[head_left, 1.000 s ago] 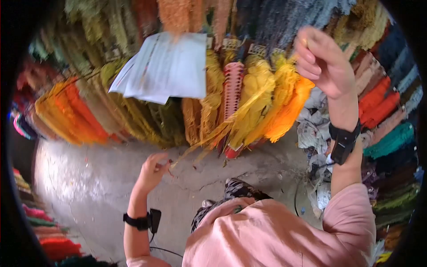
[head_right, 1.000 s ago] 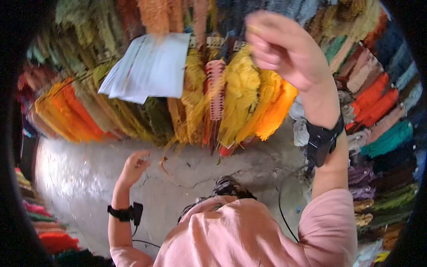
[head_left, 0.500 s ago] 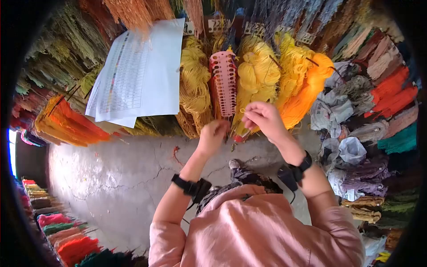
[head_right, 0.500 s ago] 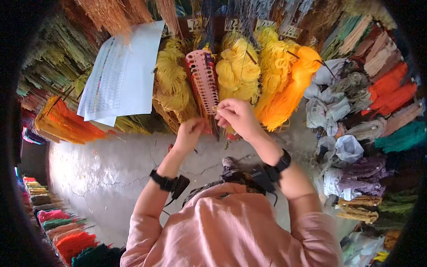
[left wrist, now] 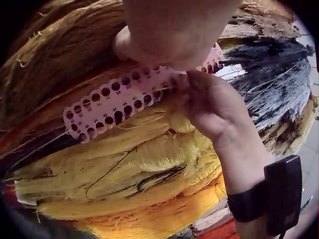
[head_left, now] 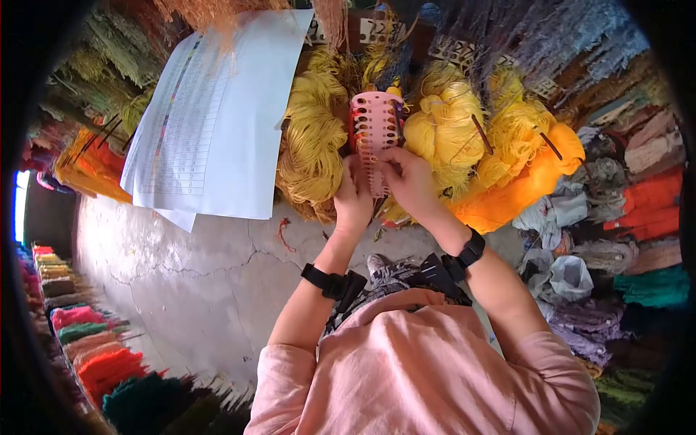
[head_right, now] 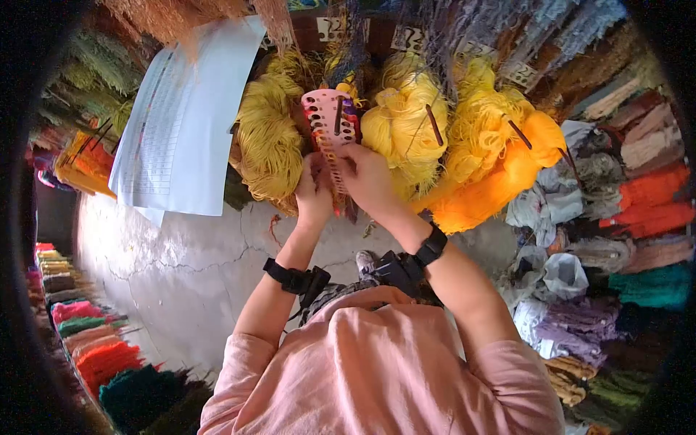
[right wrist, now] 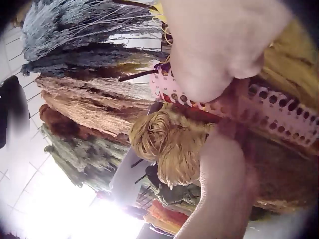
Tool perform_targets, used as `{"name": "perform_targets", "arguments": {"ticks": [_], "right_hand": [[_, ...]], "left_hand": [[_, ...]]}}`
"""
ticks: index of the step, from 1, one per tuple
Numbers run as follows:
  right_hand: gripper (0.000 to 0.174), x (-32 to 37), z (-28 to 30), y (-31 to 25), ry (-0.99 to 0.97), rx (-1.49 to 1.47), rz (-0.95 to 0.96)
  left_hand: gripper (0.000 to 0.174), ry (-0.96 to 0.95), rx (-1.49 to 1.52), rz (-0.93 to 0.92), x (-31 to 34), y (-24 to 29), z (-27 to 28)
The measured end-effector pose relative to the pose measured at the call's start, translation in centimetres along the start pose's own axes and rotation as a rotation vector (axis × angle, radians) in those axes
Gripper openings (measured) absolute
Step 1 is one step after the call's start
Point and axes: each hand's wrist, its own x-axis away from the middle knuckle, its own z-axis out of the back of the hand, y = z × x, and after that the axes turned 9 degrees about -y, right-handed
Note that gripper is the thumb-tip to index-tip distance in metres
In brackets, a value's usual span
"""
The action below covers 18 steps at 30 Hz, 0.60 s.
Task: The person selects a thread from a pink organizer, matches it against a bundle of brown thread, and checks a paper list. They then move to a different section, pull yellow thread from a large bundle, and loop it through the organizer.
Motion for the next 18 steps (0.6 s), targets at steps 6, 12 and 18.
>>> {"name": "perform_targets", "arguments": {"ticks": [6, 12, 18], "right_hand": [[0.009, -0.5, -0.3, -0.4, 0.107, 0.06, 0.077], [0.01, -0.2, -0.3, -1.0, 0.114, 0.076, -0.046], [0.01, 0.1, 0.0, -1.0, 0.095, 0.188, 0.014]], "left_hand": [[0.014, -0.06, -0.127, -0.043, -0.2, -0.7, 1.0], [0.013, -0.125, -0.134, -0.17, -0.8, -1.4, 1.4], [0.016, -0.218, 0.002, -0.078, -0.5, -3.5, 1.4]]}}
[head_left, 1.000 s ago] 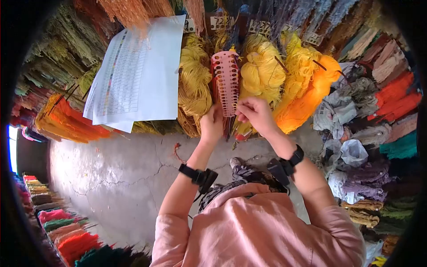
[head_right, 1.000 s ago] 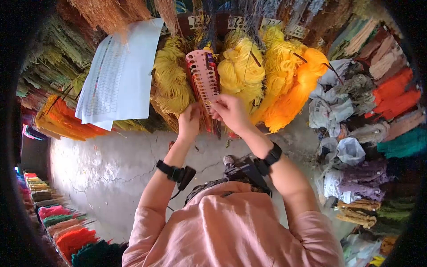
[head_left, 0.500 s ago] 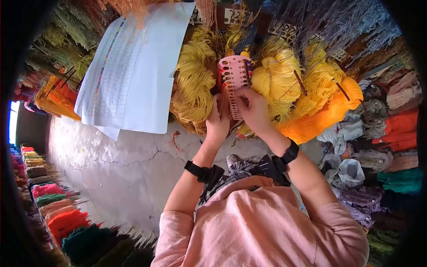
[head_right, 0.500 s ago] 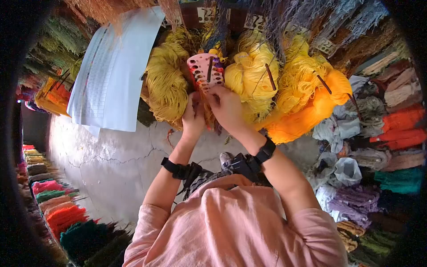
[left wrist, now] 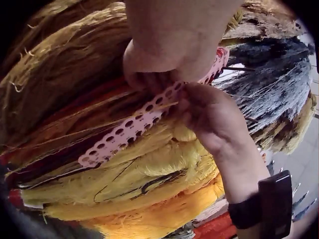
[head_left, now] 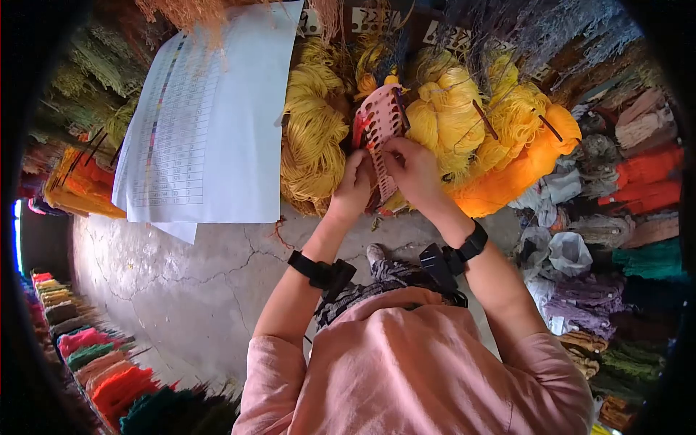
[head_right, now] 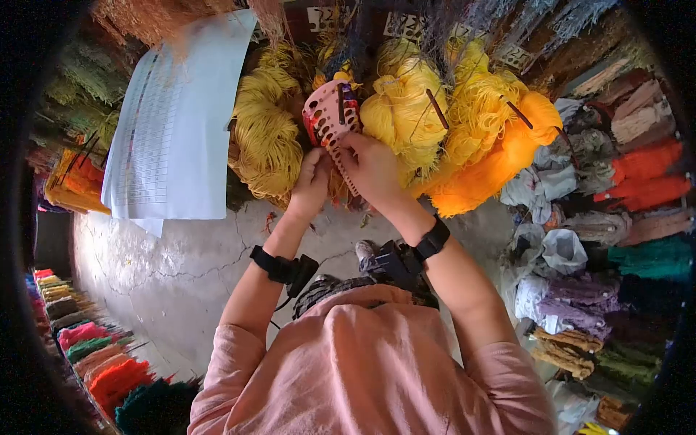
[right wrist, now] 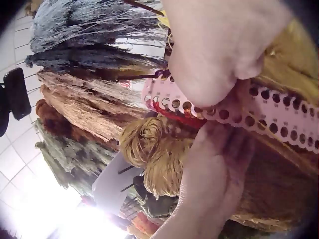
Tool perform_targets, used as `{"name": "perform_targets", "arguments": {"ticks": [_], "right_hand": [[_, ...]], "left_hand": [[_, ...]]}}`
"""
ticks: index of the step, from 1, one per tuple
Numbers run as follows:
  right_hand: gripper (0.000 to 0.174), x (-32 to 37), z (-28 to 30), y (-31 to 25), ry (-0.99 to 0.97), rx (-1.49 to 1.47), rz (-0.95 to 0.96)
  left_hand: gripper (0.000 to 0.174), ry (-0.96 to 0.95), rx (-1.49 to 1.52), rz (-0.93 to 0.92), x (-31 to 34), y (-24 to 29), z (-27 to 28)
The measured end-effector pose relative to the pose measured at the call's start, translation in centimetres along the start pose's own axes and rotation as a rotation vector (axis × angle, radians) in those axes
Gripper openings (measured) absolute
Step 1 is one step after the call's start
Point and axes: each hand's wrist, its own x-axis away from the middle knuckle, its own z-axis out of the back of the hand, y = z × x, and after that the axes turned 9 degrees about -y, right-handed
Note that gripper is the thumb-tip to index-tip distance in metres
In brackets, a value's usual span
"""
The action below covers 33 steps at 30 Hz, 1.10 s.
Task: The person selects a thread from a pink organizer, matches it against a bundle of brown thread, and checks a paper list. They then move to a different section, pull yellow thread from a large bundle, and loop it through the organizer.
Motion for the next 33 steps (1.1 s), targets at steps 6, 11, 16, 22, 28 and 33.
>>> {"name": "perform_targets", "arguments": {"ticks": [6, 11, 16, 22, 28, 33], "right_hand": [[0.011, 0.6, 1.0, 0.0, -0.067, 0.158, 0.004], [0.012, 0.3, 0.9, -0.4, -0.099, 0.229, -0.012], [0.012, 0.3, 0.8, -0.2, -0.137, 0.103, -0.066], [0.011, 1.8, 0.0, 2.7, -0.184, -0.24, -0.188], [0.006, 3.2, 0.5, 2.8, -0.251, -0.505, -0.314], [0.005, 3.8, 1.5, 3.0, -0.366, -0.548, -0.381]], "left_hand": [[0.021, -0.153, 0.245, 0.235, -0.2, 1.8, 0.9], [0.019, -0.156, 0.47, 0.356, -0.5, 2.6, 0.9], [0.015, -0.155, 0.483, 0.359, -0.9, 2.0, 0.6], [0.013, 0.201, 0.654, 0.397, 1.5, 1.8, 0.2], [0.011, -0.034, 1.068, 0.147, 4.6, 6.1, 2.2], [0.008, -0.044, 0.57, 0.012, 3.4, 9.8, 3.0]]}}
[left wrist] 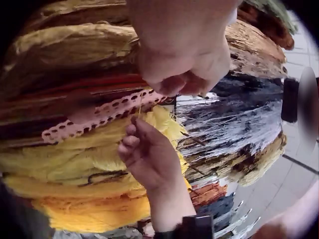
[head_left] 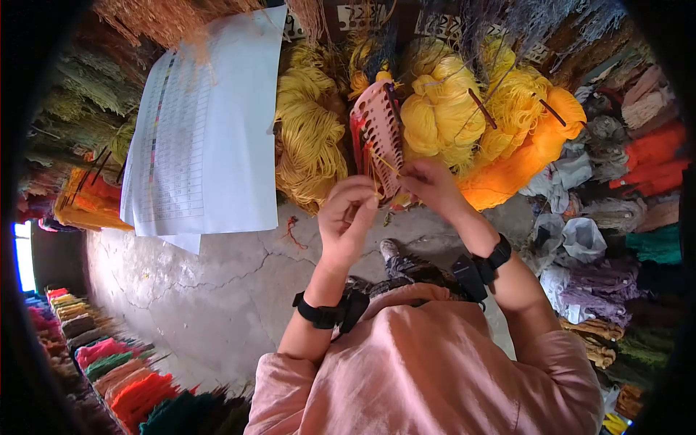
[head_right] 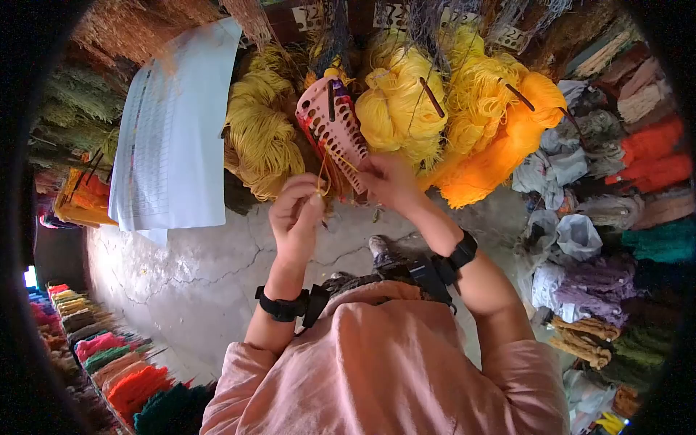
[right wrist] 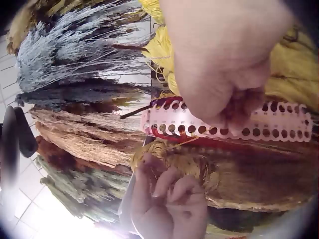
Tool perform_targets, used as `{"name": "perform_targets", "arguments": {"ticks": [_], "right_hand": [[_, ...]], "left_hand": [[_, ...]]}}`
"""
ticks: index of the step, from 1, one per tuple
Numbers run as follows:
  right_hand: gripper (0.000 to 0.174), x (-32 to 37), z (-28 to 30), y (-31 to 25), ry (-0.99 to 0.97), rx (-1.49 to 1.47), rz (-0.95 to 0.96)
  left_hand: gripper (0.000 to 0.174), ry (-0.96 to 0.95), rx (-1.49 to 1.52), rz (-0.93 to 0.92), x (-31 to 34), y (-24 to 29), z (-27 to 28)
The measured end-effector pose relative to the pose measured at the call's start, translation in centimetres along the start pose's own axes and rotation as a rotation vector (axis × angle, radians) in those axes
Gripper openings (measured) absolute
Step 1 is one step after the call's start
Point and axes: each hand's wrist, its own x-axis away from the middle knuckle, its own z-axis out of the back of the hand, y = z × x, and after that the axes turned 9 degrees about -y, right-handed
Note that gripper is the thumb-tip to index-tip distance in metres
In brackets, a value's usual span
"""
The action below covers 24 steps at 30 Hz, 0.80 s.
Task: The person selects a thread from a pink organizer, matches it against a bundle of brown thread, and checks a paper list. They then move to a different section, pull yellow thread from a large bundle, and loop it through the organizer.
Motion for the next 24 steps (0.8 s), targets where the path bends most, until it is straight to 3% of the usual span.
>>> {"name": "perform_targets", "arguments": {"ticks": [3, 4, 7, 8, 11, 14, 16, 17, 18, 19, 20, 21, 23, 24], "right_hand": [[0.008, 0.3, 0.0, 0.3, 0.014, 0.056, 0.078], [0.008, 0.3, -0.1, 0.2, 0.008, 0.033, 0.088], [0.009, 0.6, -0.5, -0.4, -0.032, -0.038, 0.096], [0.009, 0.5, -0.5, -0.4, -0.059, -0.057, 0.089], [0.009, 0.6, -0.3, -0.5, -0.079, -0.082, 0.081], [0.008, 1.1, -0.1, -1.2, -0.106, -0.113, 0.065], [0.01, 1.1, 0.3, -0.8, -0.118, -0.094, 0.011], [0.013, 0.7, 0.3, -0.4, -0.116, -0.064, -0.032], [0.017, 0.1, -0.2, -0.4, -0.019, -0.121, 0.08], [0.022, -0.5, -0.9, -0.6, 0.073, -0.192, 0.186], [0.027, -0.9, -1.2, -0.9, 0.103, -0.096, 0.153], [0.032, -1.5, -1.6, -1.0, 0.145, 0.004, 0.117], [0.035, -2.4, -2.6, -0.8, 0.183, -0.017, 0.182], [0.036, -2.8, -2.6, -0.4, 0.207, 0.027, 0.235]], "left_hand": [[0.007, 0.124, -0.256, -0.168, 0.0, 0.1, 0.5], [0.01, 0.113, -0.176, -0.116, 0.2, 0.7, 0.1], [0.012, -0.084, 0.439, 0.195, 0.4, 2.0, 0.2], [0.02, -0.136, 0.524, 0.275, 0.0, 1.9, 0.0], [0.027, -0.241, 0.305, 0.548, -1.9, 2.2, -0.4], [0.03, -0.226, -0.301, 0.625, -2.8, -0.6, -0.8], [0.006, -0.252, -0.612, 0.398, -1.9, -4.3, 0.7], [0.006, -0.119, -0.574, 0.323, -1.4, -4.9, 0.7], [0.01, -0.08, -0.675, 0.215, -1.4, -4.2, 1.3], [0.012, -0.001, -0.572, 0.201, -0.7, -4.8, 1.8], [0.014, 0.07, -0.462, 0.182, 0.3, -5.3, 2.8], [0.015, 0.025, -0.287, 0.327, 0.8, -2.4, 3.2], [0.016, 0.251, 0.063, 0.526, 3.5, -1.6, 5.0], [0.016, 0.359, 0.311, 0.503, 5.7, -2.1, 6.8]]}}
